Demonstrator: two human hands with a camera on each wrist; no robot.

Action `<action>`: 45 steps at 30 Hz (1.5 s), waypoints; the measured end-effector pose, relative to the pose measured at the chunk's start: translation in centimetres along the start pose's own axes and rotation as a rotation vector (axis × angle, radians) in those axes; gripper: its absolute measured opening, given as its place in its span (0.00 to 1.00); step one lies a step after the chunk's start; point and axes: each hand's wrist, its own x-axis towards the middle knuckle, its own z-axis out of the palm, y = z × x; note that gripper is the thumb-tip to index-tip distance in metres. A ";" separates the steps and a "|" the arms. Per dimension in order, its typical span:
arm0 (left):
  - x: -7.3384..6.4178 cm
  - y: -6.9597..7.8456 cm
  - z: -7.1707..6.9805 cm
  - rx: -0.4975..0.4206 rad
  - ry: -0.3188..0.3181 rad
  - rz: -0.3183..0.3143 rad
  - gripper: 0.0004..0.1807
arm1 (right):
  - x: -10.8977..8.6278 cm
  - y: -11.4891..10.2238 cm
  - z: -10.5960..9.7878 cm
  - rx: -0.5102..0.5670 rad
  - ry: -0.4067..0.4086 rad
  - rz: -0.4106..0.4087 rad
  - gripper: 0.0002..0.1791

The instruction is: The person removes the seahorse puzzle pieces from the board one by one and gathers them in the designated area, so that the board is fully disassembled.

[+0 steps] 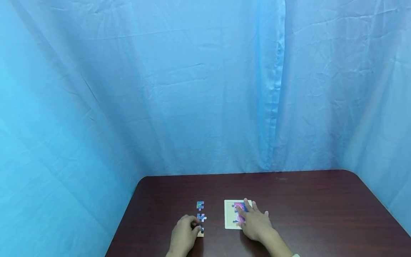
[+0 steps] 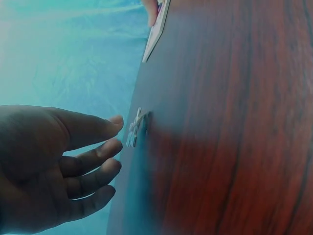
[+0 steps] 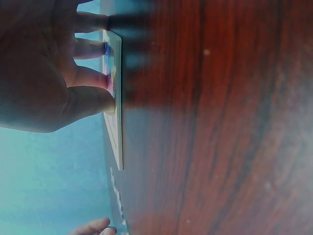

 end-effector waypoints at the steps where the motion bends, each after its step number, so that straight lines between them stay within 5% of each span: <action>1: 0.0 -0.1 0.0 0.004 0.003 0.000 0.08 | 0.0 0.0 0.0 0.001 0.000 0.000 0.33; 14: -0.2 0.9 0.4 0.029 0.009 0.045 0.08 | -0.2 0.1 0.1 0.023 0.002 -0.004 0.34; 31: 0.5 7.6 3.5 0.054 -0.011 0.278 0.07 | -0.3 0.3 0.0 -0.003 0.029 -0.017 0.34; 45: 2.6 10.3 5.7 0.180 -0.079 0.283 0.21 | -0.4 0.5 0.0 -0.032 0.024 -0.022 0.35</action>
